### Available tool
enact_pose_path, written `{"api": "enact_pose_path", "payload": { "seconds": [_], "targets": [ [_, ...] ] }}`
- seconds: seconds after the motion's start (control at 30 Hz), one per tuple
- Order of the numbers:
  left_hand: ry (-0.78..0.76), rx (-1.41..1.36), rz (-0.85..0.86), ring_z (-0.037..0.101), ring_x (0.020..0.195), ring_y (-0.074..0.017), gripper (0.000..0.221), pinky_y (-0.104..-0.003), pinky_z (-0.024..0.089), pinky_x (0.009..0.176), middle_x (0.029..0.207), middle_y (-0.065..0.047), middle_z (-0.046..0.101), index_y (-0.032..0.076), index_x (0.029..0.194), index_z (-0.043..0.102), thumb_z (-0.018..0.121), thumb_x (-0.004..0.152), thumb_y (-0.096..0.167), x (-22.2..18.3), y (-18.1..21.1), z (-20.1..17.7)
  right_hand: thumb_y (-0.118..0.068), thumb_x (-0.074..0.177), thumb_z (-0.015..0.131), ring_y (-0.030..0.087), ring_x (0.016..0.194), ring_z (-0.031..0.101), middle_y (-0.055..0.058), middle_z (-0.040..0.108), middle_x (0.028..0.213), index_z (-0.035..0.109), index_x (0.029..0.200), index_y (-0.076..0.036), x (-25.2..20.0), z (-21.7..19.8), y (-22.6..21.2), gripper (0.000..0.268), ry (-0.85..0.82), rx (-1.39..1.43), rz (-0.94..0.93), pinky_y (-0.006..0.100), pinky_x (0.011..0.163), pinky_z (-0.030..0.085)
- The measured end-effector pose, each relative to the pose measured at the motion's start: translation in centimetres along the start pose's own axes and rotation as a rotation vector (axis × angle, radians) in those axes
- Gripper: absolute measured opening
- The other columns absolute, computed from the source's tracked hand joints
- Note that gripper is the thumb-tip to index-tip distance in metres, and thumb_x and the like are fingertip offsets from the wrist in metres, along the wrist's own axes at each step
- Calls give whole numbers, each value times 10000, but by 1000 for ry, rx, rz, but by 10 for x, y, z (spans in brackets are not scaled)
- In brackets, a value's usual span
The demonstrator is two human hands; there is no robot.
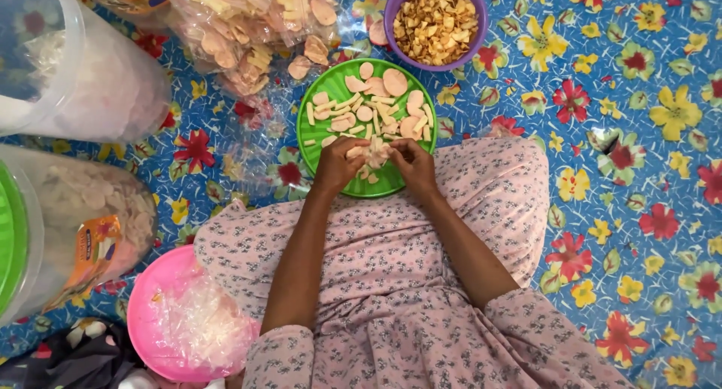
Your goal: Sorting and peeling small food items from a plate into a pile while sitting on the floor.
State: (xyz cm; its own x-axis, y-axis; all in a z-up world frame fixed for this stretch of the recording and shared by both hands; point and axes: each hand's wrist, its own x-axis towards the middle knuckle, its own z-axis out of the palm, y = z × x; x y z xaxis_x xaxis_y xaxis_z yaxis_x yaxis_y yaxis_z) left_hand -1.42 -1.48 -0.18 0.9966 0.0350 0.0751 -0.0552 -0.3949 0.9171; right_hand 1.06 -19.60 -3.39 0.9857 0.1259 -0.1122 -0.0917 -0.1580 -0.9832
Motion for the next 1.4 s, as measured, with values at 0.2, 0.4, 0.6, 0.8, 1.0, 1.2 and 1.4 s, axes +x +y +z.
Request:
{"api": "enact_pose_path", "payload": {
  "seconds": [0.2, 0.4, 0.6, 0.8, 1.0, 1.2, 1.4],
  "targets": [
    [-10, -4, 17, 622, 765, -228, 393, -308, 497, 622, 851, -60, 633, 212, 1045, 693, 722, 707, 12, 1, -4, 1, -123, 836, 698, 98, 682, 592, 35, 643, 767, 663, 961, -97, 1, -2, -2, 133, -19, 80, 23, 252, 631, 525],
    [-38, -33, 27, 603, 730, -222, 399, -312, 488, 628, 875, -93, 636, 186, 1080, 679, 724, 725, 8, 1, -14, 9, -108, 831, 705, 107, 688, 626, 53, 649, 792, 673, 967, -65, 1, 0, -1, 146, -84, 156, 36, 258, 639, 548],
    [-30, -13, 35, 626, 818, -283, 451, -350, 501, 668, 905, -99, 635, 167, 1096, 670, 770, 679, 27, 4, -21, 13, -54, 796, 723, 135, 759, 639, 66, 606, 878, 646, 1035, -30, 4, 2, -7, 252, -115, 249, 92, 299, 702, 564],
    [-61, -39, -50, 627, 908, -291, 489, -373, 496, 783, 961, -84, 642, 198, 1134, 651, 758, 685, 39, 6, -20, 14, -13, 745, 748, 84, 760, 631, 41, 623, 862, 612, 1108, -49, 11, 3, 5, 390, -122, 276, 110, 239, 727, 551],
    [-31, -90, -183, 654, 818, -279, 424, -371, 512, 725, 893, -146, 642, 176, 1192, 603, 680, 791, 62, 8, 0, 6, -10, 822, 654, 79, 803, 601, 65, 667, 875, 529, 1221, -83, 14, 3, 4, 425, -169, 274, 105, 234, 787, 491],
    [-1, -114, -245, 654, 832, -319, 252, -360, 536, 740, 855, -175, 657, 65, 1008, 680, 719, 759, 81, 8, -25, 19, -7, 837, 631, 79, 767, 581, 66, 674, 855, 517, 1226, -112, 9, 4, -13, 419, -254, 250, 91, 215, 723, 474],
    [-22, -67, -173, 653, 822, -287, 124, -379, 522, 726, 812, -111, 655, 94, 898, 715, 724, 774, 95, 6, -35, 19, -98, 787, 730, 67, 765, 536, 12, 666, 856, 577, 1147, -146, 9, 4, 2, 394, -194, 117, 36, 179, 663, 423]
  ]
}}
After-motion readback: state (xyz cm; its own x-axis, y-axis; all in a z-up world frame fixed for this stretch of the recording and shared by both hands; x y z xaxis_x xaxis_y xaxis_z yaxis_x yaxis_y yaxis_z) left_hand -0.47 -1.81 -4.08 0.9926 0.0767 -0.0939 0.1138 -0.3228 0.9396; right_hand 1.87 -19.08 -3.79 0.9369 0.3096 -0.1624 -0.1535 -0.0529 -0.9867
